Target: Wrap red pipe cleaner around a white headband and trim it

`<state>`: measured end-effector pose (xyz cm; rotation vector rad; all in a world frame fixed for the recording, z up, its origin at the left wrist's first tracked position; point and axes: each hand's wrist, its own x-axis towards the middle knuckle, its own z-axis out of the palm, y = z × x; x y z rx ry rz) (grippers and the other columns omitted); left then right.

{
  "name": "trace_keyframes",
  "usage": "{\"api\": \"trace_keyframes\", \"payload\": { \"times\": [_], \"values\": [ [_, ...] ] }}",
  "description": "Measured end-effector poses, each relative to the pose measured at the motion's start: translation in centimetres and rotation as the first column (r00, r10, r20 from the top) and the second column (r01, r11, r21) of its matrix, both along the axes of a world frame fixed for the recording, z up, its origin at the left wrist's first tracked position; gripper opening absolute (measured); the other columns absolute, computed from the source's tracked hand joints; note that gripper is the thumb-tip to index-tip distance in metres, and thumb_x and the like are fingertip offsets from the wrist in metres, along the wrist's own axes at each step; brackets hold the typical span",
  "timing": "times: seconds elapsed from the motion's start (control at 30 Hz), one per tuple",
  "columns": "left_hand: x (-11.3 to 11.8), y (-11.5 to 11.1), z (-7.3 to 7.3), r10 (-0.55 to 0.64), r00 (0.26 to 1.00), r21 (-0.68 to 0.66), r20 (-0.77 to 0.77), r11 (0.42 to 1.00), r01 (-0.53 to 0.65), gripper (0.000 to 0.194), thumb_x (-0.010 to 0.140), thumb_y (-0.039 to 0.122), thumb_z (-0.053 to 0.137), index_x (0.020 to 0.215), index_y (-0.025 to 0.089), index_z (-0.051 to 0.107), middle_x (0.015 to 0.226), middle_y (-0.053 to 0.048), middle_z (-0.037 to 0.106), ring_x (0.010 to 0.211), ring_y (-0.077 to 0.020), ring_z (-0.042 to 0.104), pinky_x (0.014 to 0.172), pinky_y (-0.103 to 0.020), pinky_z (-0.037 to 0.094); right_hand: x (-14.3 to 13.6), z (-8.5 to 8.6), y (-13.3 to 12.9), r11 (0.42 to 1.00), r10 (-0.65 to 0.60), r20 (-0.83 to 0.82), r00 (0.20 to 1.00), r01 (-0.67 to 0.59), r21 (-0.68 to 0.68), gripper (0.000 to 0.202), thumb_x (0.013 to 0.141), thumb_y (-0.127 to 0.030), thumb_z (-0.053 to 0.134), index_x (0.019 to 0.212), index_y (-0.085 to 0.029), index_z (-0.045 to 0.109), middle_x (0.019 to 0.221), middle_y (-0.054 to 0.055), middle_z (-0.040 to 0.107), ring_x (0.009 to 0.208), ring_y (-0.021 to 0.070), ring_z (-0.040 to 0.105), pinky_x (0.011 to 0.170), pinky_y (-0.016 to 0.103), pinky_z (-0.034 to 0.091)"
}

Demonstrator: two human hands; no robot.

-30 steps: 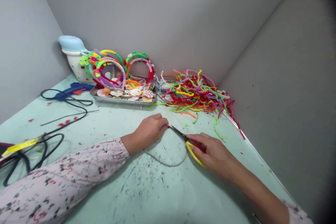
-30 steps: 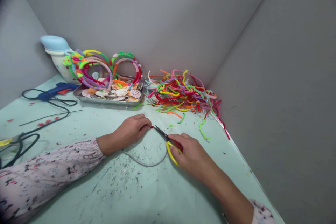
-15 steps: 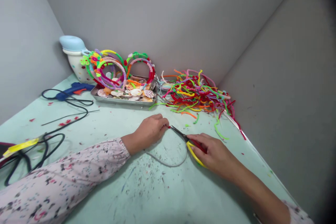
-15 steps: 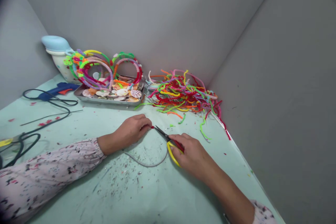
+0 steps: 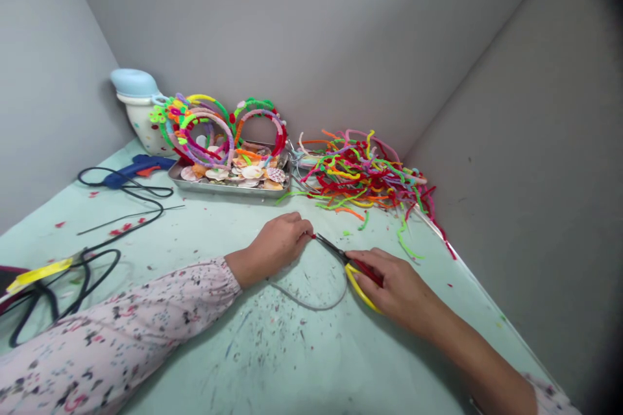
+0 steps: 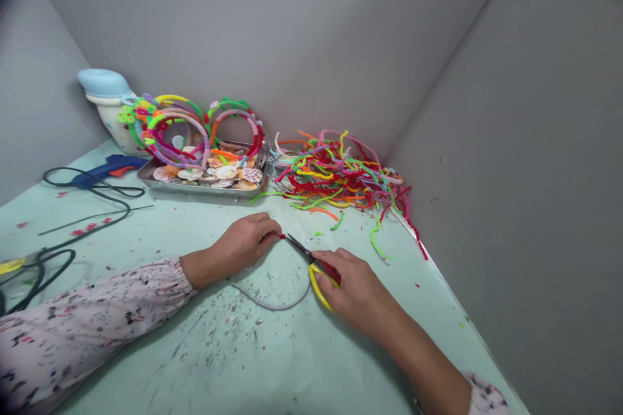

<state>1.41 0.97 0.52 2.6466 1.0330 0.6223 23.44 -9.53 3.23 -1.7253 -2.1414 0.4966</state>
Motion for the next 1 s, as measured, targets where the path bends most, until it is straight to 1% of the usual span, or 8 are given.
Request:
{"api": "trace_keyframes", "payload": {
  "times": [0.27, 0.63, 0.83, 1.0],
  "values": [
    [-0.04, 0.0, 0.03, -0.003, 1.0, -0.004, 0.006, 1.0, 0.003, 0.02, 0.089, 0.023, 0.044, 0.09, 0.019, 0.064, 0.082, -0.005, 0.059, 0.082, -0.0165, 0.057, 0.073, -0.026, 0.043, -0.12, 0.07, 0.01, 1.0, 0.003, 0.013, 1.0, -0.003, 0.01, 0.034, 0.083, -0.022, 0.05, 0.115, -0.022, 0.062, 0.088, 0.006, 0.062, 0.077, 0.0176, 0.058, 0.07, 0.028, 0.045],
    [-0.03, -0.07, -0.07, -0.001, 1.0, -0.002, 0.01, 1.0, 0.001, 0.02, 0.089, 0.023, 0.044, 0.09, 0.018, 0.064, 0.081, -0.005, 0.059, 0.082, -0.0164, 0.057, 0.074, -0.026, 0.043, 0.13, -0.12, 0.46, 1.0, -0.001, 0.021, 1.0, 0.001, -0.01, 0.035, 0.084, -0.025, 0.05, 0.117, -0.021, 0.062, 0.082, 0.006, 0.061, 0.074, 0.0179, 0.058, 0.069, 0.028, 0.044],
    [-0.01, -0.06, 0.08, 0.004, 1.0, -0.007, 0.001, 1.0, -0.004, 0.02, 0.088, 0.023, 0.044, 0.09, 0.018, 0.063, 0.082, -0.005, 0.06, 0.083, -0.0165, 0.058, 0.074, -0.026, 0.043, 0.44, -0.07, 0.46, 1.0, -0.005, -0.022, 1.0, 0.005, -0.007, 0.034, 0.084, -0.027, 0.05, 0.115, -0.023, 0.063, 0.092, 0.005, 0.064, 0.077, 0.0172, 0.059, 0.07, 0.028, 0.045],
    [0.06, -0.07, -0.08, 0.019, 1.0, -0.01, 0.0, 1.0, -0.019, 0.019, 0.088, 0.023, 0.045, 0.091, 0.019, 0.063, 0.083, -0.004, 0.06, 0.082, -0.0164, 0.058, 0.074, -0.026, 0.043, 0.54, -0.04, 0.23, 1.0, 0.008, 0.006, 1.0, -0.008, 0.015, 0.034, 0.083, -0.026, 0.05, 0.114, -0.023, 0.063, 0.088, 0.005, 0.064, 0.075, 0.017, 0.058, 0.069, 0.028, 0.045]
  ]
}}
